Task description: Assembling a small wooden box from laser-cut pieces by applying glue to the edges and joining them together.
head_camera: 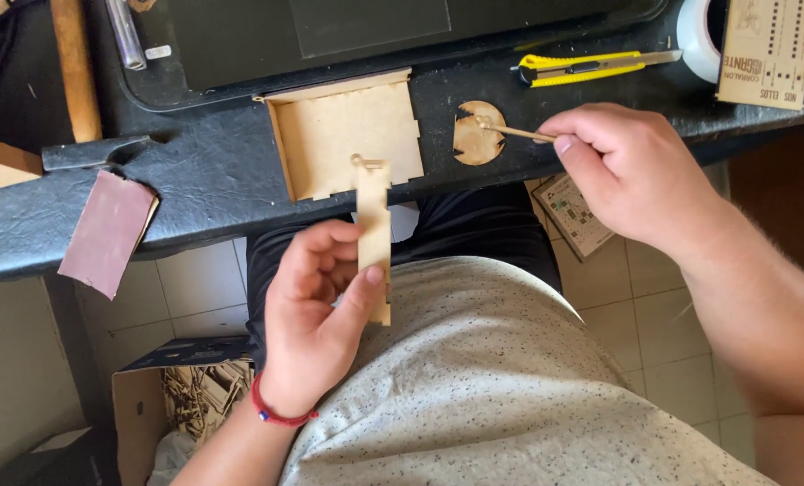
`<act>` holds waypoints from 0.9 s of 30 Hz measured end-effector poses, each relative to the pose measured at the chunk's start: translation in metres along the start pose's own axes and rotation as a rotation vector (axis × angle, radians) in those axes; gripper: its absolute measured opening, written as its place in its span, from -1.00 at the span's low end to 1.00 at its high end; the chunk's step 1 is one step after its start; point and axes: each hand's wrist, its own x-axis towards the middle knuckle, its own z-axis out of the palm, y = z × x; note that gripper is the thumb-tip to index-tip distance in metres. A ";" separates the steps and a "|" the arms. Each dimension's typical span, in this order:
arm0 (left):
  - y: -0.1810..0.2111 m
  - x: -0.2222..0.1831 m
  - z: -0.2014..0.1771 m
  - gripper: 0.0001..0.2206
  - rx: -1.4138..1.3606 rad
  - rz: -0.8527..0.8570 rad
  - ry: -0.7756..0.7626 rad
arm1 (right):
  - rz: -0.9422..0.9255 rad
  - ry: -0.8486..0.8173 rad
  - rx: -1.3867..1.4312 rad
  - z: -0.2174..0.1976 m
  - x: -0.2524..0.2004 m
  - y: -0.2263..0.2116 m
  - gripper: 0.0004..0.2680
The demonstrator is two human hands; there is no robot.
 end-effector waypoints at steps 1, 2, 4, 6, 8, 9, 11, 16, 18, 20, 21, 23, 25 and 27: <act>-0.002 0.001 0.002 -0.72 -0.133 -0.032 -0.007 | 0.161 -0.036 0.054 -0.002 0.001 -0.003 -0.85; -0.003 0.002 0.005 -0.68 -0.266 -0.064 -0.013 | 0.322 -0.073 0.108 -0.004 0.001 -0.007 -0.83; -0.003 0.005 0.004 -0.64 -0.289 -0.073 -0.021 | 0.355 -0.053 0.191 -0.001 0.000 -0.005 -0.85; -0.005 0.008 0.003 -0.59 -0.312 -0.080 -0.029 | 0.388 -0.032 0.273 -0.002 -0.001 -0.004 -0.87; -0.009 0.010 0.003 -0.65 -0.364 -0.128 -0.010 | 0.366 -0.031 0.326 -0.005 -0.001 -0.006 -0.94; -0.011 0.010 0.003 -0.65 -0.366 -0.125 -0.012 | 0.365 -0.028 0.322 -0.007 0.000 -0.008 -0.94; -0.014 0.010 0.003 -0.67 -0.397 -0.148 -0.009 | 0.396 -0.044 0.368 -0.011 0.002 -0.013 -0.91; -0.014 0.016 0.006 -0.70 -0.388 -0.171 -0.022 | 0.355 -0.060 0.383 -0.014 0.003 -0.017 -0.92; -0.015 0.018 0.009 -0.71 -0.365 -0.170 -0.024 | 0.341 -0.072 0.376 -0.015 0.001 -0.018 -0.91; -0.017 0.020 0.011 -0.82 -0.366 -0.133 -0.041 | 0.233 -0.078 0.356 -0.014 -0.003 -0.017 -0.91; -0.014 0.021 0.012 -0.82 -0.364 -0.135 -0.034 | 0.229 -0.083 0.359 -0.013 -0.006 -0.017 -0.91; -0.008 0.023 0.014 -0.90 -0.337 -0.142 -0.070 | 0.229 -0.033 0.351 -0.012 -0.015 -0.016 -0.89; -0.003 0.024 0.015 -0.91 -0.312 -0.172 -0.067 | 0.129 -0.008 0.312 -0.014 -0.016 -0.024 -0.90; -0.001 0.024 0.016 -0.90 -0.289 -0.202 -0.066 | 0.030 0.017 0.273 -0.015 -0.016 -0.034 -0.90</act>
